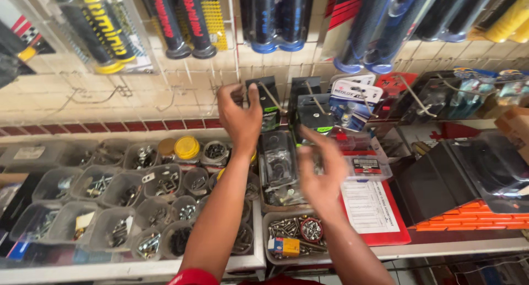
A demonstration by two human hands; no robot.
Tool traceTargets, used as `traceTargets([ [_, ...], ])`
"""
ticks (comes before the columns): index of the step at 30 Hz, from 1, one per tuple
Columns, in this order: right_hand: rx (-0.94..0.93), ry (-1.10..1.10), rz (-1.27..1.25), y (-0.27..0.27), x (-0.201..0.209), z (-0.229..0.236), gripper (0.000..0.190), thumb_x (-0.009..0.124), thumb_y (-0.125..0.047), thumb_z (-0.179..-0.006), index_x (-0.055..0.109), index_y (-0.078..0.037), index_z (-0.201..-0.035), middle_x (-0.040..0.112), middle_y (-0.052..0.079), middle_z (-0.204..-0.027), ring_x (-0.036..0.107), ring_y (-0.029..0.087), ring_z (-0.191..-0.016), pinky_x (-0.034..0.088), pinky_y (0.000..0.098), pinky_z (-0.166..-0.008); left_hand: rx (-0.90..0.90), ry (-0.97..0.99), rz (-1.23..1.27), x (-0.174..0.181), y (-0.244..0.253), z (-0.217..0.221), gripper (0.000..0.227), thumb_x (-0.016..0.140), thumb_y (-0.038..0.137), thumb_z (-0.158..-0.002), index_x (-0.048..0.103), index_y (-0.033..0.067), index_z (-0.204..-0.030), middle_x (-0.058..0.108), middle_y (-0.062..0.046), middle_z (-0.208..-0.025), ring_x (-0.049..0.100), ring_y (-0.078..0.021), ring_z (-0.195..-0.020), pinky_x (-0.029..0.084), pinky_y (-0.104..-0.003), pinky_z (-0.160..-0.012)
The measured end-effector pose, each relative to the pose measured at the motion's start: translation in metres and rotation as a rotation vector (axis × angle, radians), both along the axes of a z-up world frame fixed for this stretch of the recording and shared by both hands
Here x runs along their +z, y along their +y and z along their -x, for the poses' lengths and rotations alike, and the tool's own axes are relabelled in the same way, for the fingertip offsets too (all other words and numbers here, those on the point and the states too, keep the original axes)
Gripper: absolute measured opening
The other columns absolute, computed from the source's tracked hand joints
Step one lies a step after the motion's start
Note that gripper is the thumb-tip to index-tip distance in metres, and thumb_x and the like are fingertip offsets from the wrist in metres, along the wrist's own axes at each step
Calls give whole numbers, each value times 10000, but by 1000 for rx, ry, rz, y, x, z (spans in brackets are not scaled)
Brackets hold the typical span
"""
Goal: The person organizes various boxed and packaged items on a store counter and shelves, picking them up and placing them in different spots.
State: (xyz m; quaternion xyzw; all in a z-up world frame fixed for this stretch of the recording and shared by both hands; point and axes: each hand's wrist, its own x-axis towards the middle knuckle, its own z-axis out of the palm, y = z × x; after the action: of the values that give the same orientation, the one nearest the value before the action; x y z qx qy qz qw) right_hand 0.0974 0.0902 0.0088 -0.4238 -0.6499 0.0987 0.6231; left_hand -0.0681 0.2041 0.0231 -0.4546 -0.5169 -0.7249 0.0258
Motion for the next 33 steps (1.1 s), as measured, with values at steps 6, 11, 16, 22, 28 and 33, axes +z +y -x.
traceTargets([
  [6, -248, 231, 31, 61, -16, -75, 295, 700, -61, -977, 643, -13, -1262, 705, 106, -1115, 674, 148, -918, 554, 294, -767, -19, 70, -12, -5, -38, -20, 353, 728, 235, -1018, 551, 11, -1225, 590, -153, -1131, 592, -296, -1066, 479, -432, -959],
  [11, -372, -252, -150, 97, -21, -94, 611, 830, -109, -890, 549, 43, -1411, 624, 240, -1351, 617, 395, -1219, 499, 458, -1041, -17, 132, -118, -16, -77, -59, 373, 688, 231, -1042, 501, 27, -1292, 547, -178, -1258, 549, -322, -1184, 444, -462, -1026],
  [16, -351, -290, -148, 103, -26, -91, 796, 872, -168, -844, 453, 44, -1486, 549, 273, -1447, 546, 458, -1334, 440, 506, -1124, -79, 391, -37, -22, -84, -105, 675, 766, 344, -925, 429, 9, -1406, 490, -259, -1348, 504, -407, -1261, 395, -533, -1092],
  [22, -334, -242, -67, 103, -24, -88, 936, 898, -198, -830, 357, 8, -1566, 516, 279, -1463, 536, 461, -1327, 476, 498, -1081, -75, 450, 101, -16, -64, -126, 858, 849, 296, -832, 389, 32, -1507, 389, -327, -1511, 436, -504, -1366, 396, -584, -1120],
  [28, -384, -270, -98, 103, -24, -90, 976, 915, -199, -804, 344, -9, -1572, 516, 262, -1423, 549, 463, -1287, 487, 502, -1048, -84, 435, 104, -18, -60, -124, 797, 849, 228, -833, 414, 54, -1478, 411, -287, -1551, 488, -478, -1384, 472, -526, -1114],
  [33, -378, -255, -58, 105, -29, -88, 1011, 926, -203, -797, 315, 0, -1577, 487, 271, -1432, 523, 470, -1310, 470, 507, -1063, -54, 457, 118, -18, -63, -122, 798, 857, 243, -830, 428, 49, -1475, 438, -276, -1535, 516, -467, -1355, 478, -514, -1096],
])
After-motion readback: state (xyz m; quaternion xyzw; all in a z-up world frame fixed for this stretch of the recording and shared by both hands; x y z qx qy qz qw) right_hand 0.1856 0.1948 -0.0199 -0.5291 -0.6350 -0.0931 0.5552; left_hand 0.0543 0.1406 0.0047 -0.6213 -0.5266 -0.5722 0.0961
